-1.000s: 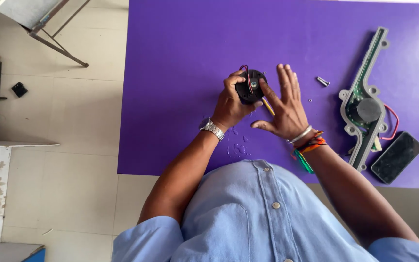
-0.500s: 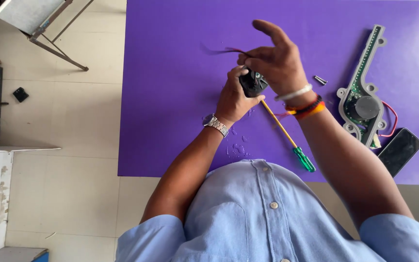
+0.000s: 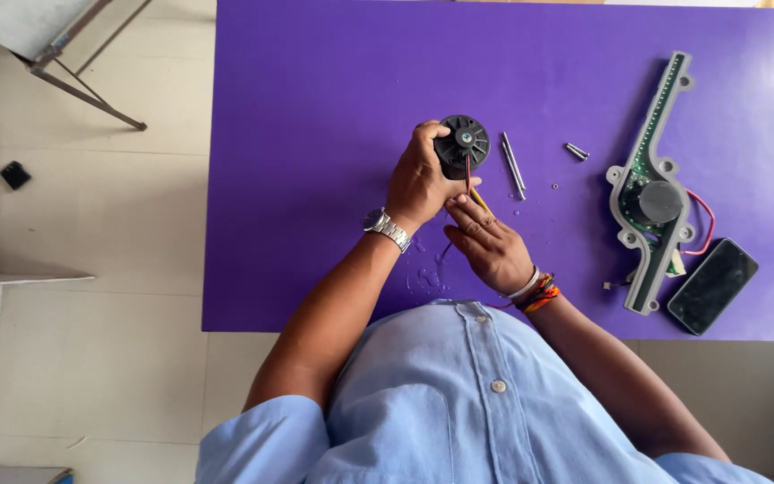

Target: The person works at a table on a small cylindrical electric motor, using a screwdriver and a pencil-like tool to pry and unscrew its end cap. They separate the motor housing, lift out the internal fan and rotor assembly, and continue working on the exposed components with the screwdriver.

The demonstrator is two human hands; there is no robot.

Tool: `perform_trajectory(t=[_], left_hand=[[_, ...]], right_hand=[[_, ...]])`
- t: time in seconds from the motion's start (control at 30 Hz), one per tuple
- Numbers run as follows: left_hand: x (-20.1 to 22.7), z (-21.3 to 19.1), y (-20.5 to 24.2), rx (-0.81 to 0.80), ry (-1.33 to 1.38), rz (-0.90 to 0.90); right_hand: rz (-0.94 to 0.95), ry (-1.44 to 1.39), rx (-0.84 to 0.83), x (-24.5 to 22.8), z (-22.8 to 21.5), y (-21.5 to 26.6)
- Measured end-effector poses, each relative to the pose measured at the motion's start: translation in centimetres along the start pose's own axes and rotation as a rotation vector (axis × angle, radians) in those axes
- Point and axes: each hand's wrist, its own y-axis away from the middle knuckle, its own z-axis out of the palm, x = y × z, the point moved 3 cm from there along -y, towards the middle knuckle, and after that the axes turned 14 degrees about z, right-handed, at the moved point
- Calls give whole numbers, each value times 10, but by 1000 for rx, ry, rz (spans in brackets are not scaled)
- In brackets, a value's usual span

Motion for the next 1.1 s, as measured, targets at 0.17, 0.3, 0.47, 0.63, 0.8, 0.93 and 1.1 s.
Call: perform_trajectory(t=[0.17,0.3,0.47,0.63,0.8,0.93,1.1], left_hand=[[-12,-9,1,-53,95,-132],[-11,-18,2,-56,57,29],[-3,-30,1,-177,182,-2],[13,-45,-13,-152,77,56],[11,-57,-22,-322,205,33],[7,-51,-18,-311,229,-40],[19,-52,-17,21,-37,-17]], right_hand=[[-96,3,-108,-1,16,27],[-49,-48,-180,1,15,54],[406,-272,11,42,10,33],[524,-604,46,59,18,-39],[462,-860,-115,60,37,-57],[516,-773,-58,57,53,-59],[528,-536,61,38,44,-66]])
